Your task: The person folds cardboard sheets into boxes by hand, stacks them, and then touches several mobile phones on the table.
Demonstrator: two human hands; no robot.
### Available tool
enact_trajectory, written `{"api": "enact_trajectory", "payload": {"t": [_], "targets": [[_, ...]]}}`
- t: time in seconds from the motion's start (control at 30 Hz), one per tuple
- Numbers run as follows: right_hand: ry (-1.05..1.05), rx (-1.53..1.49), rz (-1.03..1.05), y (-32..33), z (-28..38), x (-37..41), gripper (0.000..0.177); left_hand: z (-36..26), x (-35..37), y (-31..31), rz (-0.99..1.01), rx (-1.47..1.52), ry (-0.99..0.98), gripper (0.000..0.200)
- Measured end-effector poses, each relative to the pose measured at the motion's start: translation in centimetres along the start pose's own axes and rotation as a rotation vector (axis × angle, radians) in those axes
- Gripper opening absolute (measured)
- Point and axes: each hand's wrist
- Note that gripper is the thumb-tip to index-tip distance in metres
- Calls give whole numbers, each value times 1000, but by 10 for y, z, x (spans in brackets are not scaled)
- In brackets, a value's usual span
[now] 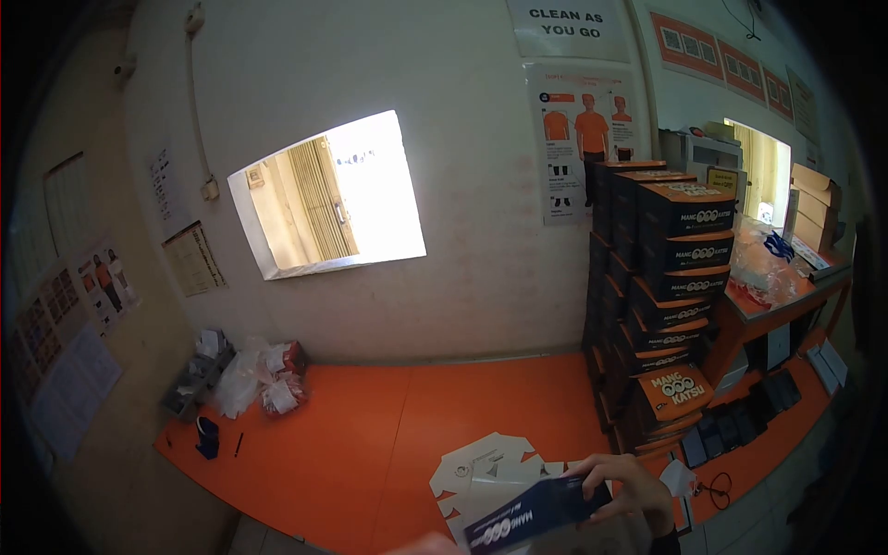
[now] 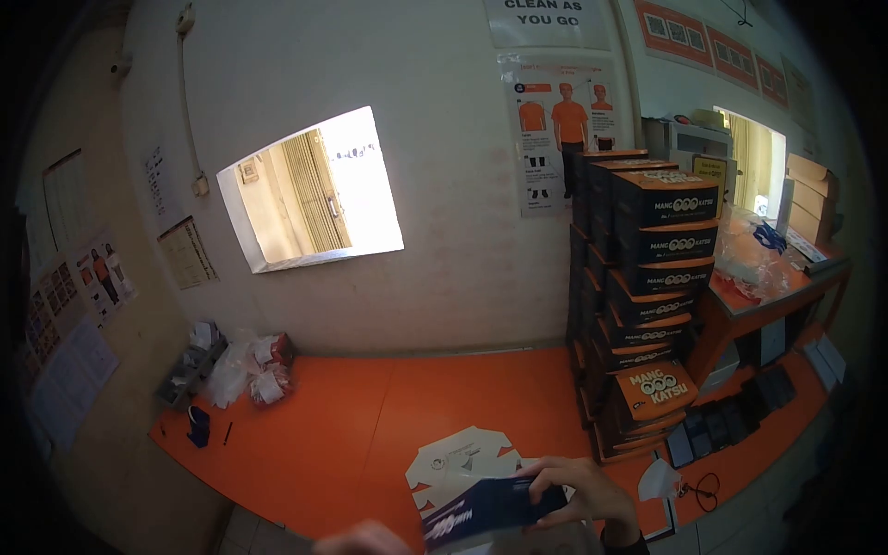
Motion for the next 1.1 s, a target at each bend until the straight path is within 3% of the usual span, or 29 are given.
{"api": "enact_trajectory", "payload": {"t": [0.07,0.13,0.17,0.2,0.23,0.27,0.3,0.33,0.37,0.4,0.43,0.47,0.53,0.57,0.67,0.7,0.73,0.8,0.9,0.93,1.0,1.03,1.1], "targets": [[151,-144,177,-6,11,-10,27,-5,1,3,-475,-397,-156,95],[206,-172,272,-14,24,-14,28,45,-28,12,-228,-94,-399,109],[212,-205,297,-11,15,-16,30,58,-27,9,-204,83,-306,117],[220,-238,313,-9,0,-20,33,54,-28,10,-332,222,-322,102],[289,-405,308,-7,-27,-22,48,44,-26,11,-457,367,-326,87],[163,-651,239,-14,-37,-5,50,36,-24,10,-582,520,-322,73],[35,-891,162,-21,-26,8,53,32,-22,9,-699,519,-239,87],[-89,-1122,77,-25,-20,18,55,40,-25,9,-726,172,-194,87],[-190,-835,110,-34,-35,26,60,52,-29,6,-739,-175,-157,87],[-306,-511,-24,-50,-11,28,58,60,-36,2,-733,-516,-118,87],[-191,-174,-194,-64,3,25,54,55,-50,-7,-685,-634,-72,89],[-89,175,-352,-68,10,28,50,49,-62,-16,-751,-552,-33,84],[-13,264,-303,-37,-2,58,41,47,-65,-12,-545,-516,18,87],[24,310,-271,-25,-5,75,37,65,-58,-9,-398,-420,-79,95],[168,349,-490,-12,-4,119,21,103,-86,-44,-332,-318,-97,92],[202,325,-415,-21,5,123,15,73,-112,-53,-370,-358,-26,105],[200,205,-350,-31,20,123,10,71,-133,-64,-424,-330,-109,108],[44,-35,-321,-20,29,155,21,68,-168,-84,-524,-285,-269,114],[41,-4,-718,20,12,216,39,64,-209,-128,-385,83,-361,102],[-12,-15,-675,23,12,226,44,62,-226,-145,-346,206,-393,98],[-109,-41,-580,19,7,242,53,57,-271,-174,-501,157,-306,95],[-156,-319,-613,19,4,260,40,76,-293,-185,-597,299,-297,93],[-186,-357,-398,26,-6,312,34,104,-323,-199,-747,839,-63,77]]}}
Point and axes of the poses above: each hand's wrist, its own x-axis away from the middle knuckle, its own y-axis out of the back of the hand, z = x × y, and after that the axes turned 15 degrees about -y, right-handed
